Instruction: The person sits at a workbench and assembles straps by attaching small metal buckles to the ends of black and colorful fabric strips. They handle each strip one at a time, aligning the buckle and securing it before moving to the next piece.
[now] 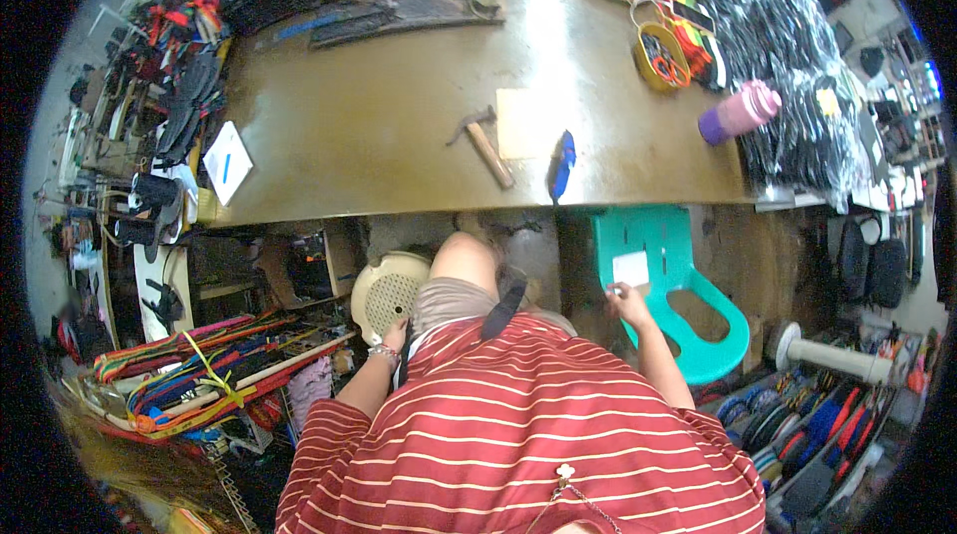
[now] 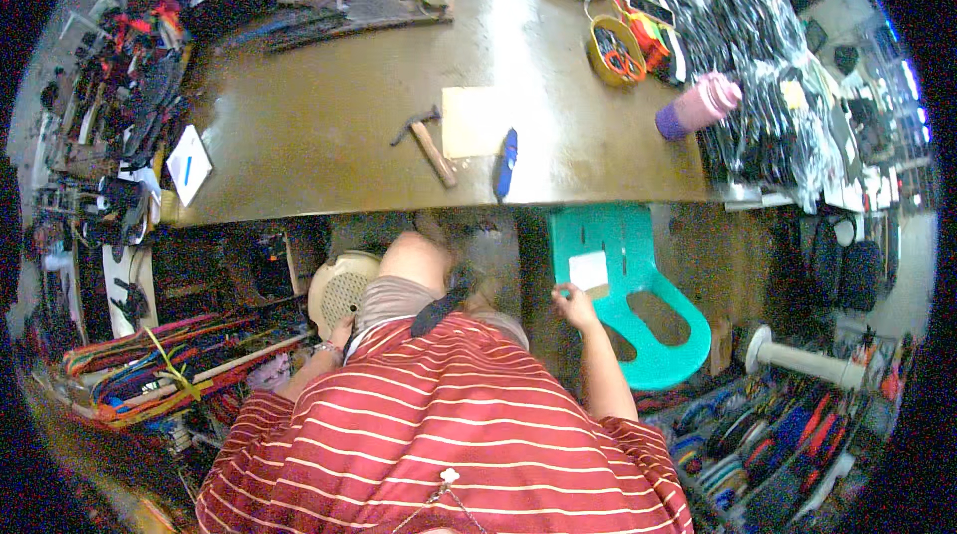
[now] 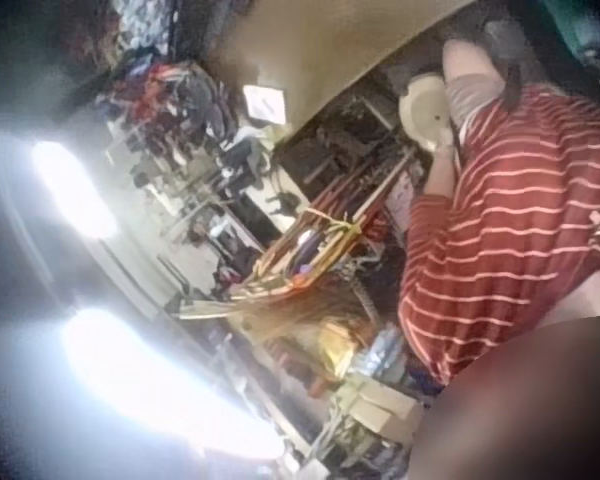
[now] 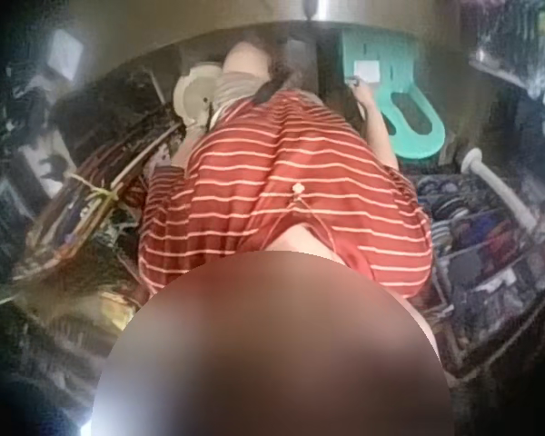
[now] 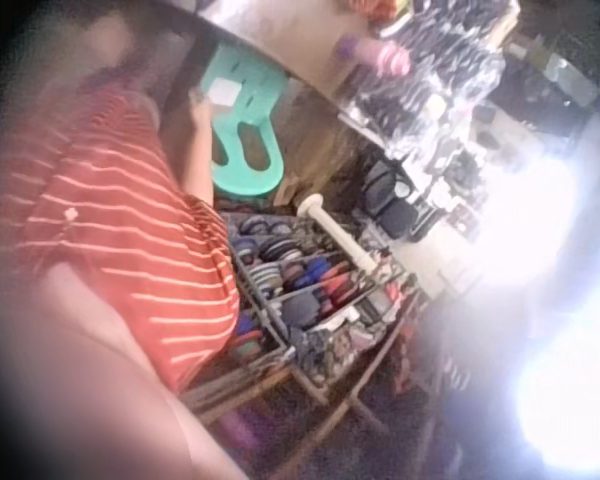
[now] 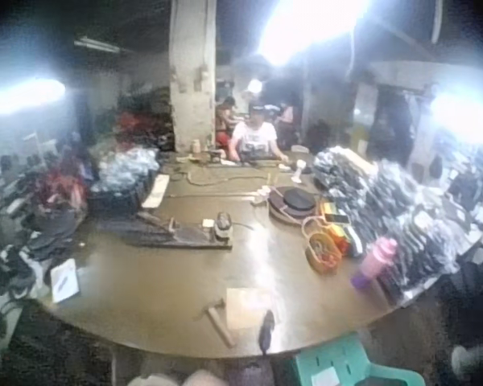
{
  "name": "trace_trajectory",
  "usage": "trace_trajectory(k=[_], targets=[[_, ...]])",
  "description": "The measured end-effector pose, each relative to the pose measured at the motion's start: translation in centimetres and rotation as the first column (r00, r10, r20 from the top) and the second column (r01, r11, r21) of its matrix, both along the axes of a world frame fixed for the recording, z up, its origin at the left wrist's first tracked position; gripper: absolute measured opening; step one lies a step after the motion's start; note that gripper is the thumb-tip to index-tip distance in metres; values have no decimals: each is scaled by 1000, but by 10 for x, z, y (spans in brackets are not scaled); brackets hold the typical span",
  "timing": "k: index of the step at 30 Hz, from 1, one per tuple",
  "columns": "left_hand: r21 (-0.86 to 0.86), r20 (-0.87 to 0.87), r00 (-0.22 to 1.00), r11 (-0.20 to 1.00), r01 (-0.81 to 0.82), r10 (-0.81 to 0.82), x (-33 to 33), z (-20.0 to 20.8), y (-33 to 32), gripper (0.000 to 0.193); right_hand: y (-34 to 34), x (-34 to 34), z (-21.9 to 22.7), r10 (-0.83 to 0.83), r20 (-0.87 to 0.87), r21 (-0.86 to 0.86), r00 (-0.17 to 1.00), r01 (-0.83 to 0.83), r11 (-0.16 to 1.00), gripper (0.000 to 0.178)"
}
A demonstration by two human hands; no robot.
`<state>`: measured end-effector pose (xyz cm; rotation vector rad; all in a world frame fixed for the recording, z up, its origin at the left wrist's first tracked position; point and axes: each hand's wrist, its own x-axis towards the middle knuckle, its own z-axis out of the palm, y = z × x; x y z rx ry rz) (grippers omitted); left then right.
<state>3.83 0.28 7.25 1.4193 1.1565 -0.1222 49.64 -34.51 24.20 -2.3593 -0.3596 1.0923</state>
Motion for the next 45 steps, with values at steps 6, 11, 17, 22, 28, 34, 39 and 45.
trace_trajectory(k=[6, 11, 17, 22, 28, 34, 39, 45], targets=[[-60, 130, 971, 979, -195, 201, 70, 118, 86, 27, 61, 40, 12, -537, 349, 489, 768, 339, 804, 25], [172, -217, 929, 925, 337, -298, 50, 80, 192, 35, 176, 91, 144, -887, 371, 907, 276, 97, 409, 26], [-155, -572, 719, 912, 379, -396, -15, -2, 264, 30, 354, 4, 184, -717, 571, 821, 399, -300, 487, 15], [-105, -589, 756, 954, 280, -287, -33, 20, 271, 29, 475, -58, 59, 448, 681, 159, 579, -714, 681, 48], [-111, -608, 753, 966, 233, -252, -34, 48, 265, 28, 462, -71, 11, 532, 675, 51, 511, -752, 657, 51], [-108, -615, 757, 975, 193, -218, -47, 59, 248, 27, 462, -71, 8, 566, 655, 17, 501, -758, 652, 50], [-64, -622, 758, 978, 198, -194, -53, 63, 240, 27, 464, -71, 8, 564, 666, 18, 488, -767, 642, 50], [-8, -655, 729, 967, 254, -197, -64, 64, 251, 27, 462, -72, 14, 549, 638, 52, 540, -742, 669, 45]])
